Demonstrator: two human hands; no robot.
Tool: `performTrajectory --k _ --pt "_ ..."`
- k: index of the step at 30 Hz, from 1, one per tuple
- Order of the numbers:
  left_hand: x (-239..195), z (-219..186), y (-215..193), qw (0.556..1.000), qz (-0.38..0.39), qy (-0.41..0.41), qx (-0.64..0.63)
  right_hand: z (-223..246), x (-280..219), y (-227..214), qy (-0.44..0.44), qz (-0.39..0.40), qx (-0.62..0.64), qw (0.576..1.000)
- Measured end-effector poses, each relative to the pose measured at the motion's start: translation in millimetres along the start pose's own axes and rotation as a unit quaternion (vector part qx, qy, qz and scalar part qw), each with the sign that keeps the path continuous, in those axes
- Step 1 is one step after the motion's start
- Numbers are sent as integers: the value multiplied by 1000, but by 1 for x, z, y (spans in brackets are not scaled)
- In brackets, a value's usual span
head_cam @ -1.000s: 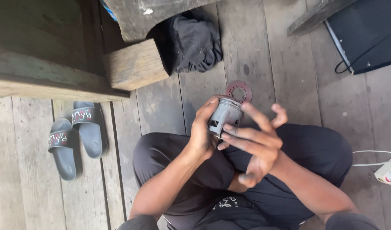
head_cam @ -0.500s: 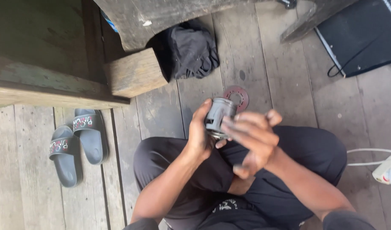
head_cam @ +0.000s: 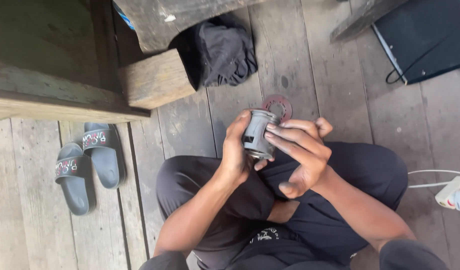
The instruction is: The person sits on the floor and scrubs a metal piston with a small abrasive pad. They rotate the piston to clean different sides and the top surface, then wipe it with a cloth.
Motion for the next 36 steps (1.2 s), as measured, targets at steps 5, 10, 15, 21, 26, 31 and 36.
performTrajectory --k 5,10,15,21,26,31,36 --pt "3 6 -3 1000 0 -3 7 0 -4 0 -29 -1 13 1000" --pt "5 9 -5 999 -14 -27 -11 3 -6 3 -53 17 36 998" --pt "2 6 0 1000 13 -2 -11 -5 -12 3 -30 -13 27 999" --pt "12 13 -9 997 -23 75 6 -28 -4 1 -20 -74 61 995" --pt "9 8 -11 993 -34 97 64 -20 -10 4 -9 -86 71 994" --pt "4 -3 -9 968 -62 86 226 -5 -17 7 -36 -102 105 989" --pt "5 18 -15 996 -25 74 30 -5 -19 5 -54 -91 71 992"
Point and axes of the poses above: each hand's wrist, its own x-axis towards the middle knuckle, its own y-axis out of the palm, z = x × y, the point moved 7 cm from there along x, towards the middle knuckle, and after that the axes turned 14 degrees about y, right-handed, at the moved point
